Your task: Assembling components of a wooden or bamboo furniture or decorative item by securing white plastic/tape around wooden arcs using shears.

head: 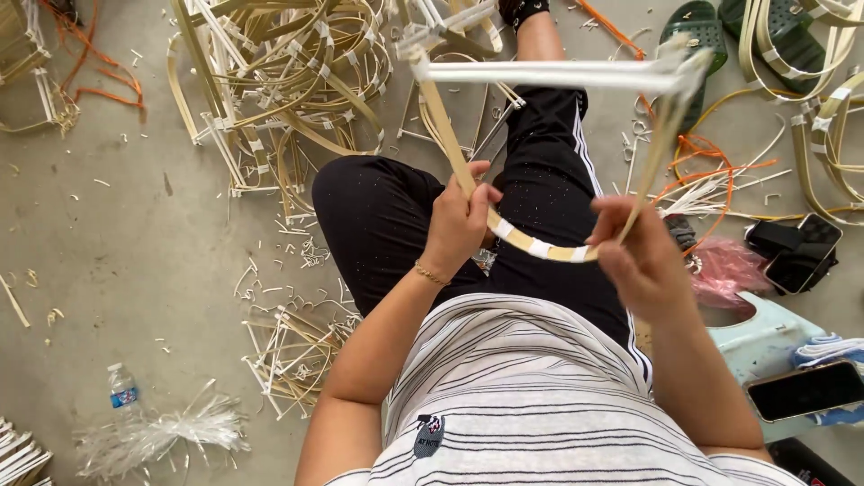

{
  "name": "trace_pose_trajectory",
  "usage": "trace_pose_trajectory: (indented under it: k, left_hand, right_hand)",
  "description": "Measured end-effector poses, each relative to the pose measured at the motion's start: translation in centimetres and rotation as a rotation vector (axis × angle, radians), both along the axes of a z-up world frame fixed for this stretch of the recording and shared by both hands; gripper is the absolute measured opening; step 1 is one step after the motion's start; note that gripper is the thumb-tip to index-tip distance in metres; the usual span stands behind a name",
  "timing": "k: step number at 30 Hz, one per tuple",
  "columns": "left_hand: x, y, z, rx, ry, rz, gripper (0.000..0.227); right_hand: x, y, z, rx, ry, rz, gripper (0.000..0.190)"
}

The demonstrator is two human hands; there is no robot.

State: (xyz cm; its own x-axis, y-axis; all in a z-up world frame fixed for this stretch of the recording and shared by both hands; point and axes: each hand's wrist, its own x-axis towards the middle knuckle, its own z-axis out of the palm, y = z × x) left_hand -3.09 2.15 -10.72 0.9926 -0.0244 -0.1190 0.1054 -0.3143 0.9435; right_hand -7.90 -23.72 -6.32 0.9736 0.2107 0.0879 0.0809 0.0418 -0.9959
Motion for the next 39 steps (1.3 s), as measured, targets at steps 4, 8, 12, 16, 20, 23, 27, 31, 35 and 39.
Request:
trace_pose_trajectory:
  k: [4, 8, 12, 16, 20, 23, 27, 31, 35, 39]
  left_hand:
    - [-1.9, 1.4, 1.7, 0.164, -0.042, -0.146, 0.036]
    - [-2.8, 2.4, 4.3, 0.063, -0.003, -0.298, 0.04]
    - [-1.8, 3.3, 5.8, -0.185, 0.024, -0.395, 0.047]
    - [0.3, 3.2, 7.9, -0.149, -0.065, -0.394, 0.048]
    - [0.9, 3.0, 6.7, -0.124, -0.026, -0.361, 0.043]
    - [1.4, 2.9, 6.5, -0.075, -0.037, -0.319, 0.039]
    - [1.9, 3.0, 6.3, -0.082, -0.073, -0.338, 0.043]
    - [2.2, 3.5, 4.9, -0.199, -0.056, -0.355, 0.048]
    - [2.7, 4.0, 4.6, -0.29, -0.08, -0.363, 0.034]
    - [2.7, 4.4, 3.4, -0.376, -0.105, -0.392, 0.035]
  right_hand:
    - [2.4, -3.4, -3.0, -0.192, 0.129, -0.21, 0.037]
    - [2.1, -4.2, -4.8, -0.022, 0.368, -0.241, 0.031]
    - [1.7, -4.1, -6.1, 0.096, 0.45, -0.211, 0.029]
    - [1.5, -3.7, -6.5, 0.017, 0.436, -0.182, 0.03]
    - [1.0, -3.2, -6.6, 0.011, 0.399, -0.151, 0.031]
    - [0.8, -3.1, -6.3, 0.01, 0.34, -0.126, 0.032]
    - [0.3, -3.2, -5.7, -0.058, 0.291, -0.14, 0.031]
    - [0.0, -2.7, -4.6, -0.18, 0.201, -0.151, 0.029]
    - [-0.5, -2.4, -3.3, -0.244, 0.145, -0.151, 0.028]
    - [-1.1, -2.8, -2.9, -0.304, 0.105, -0.171, 0.029]
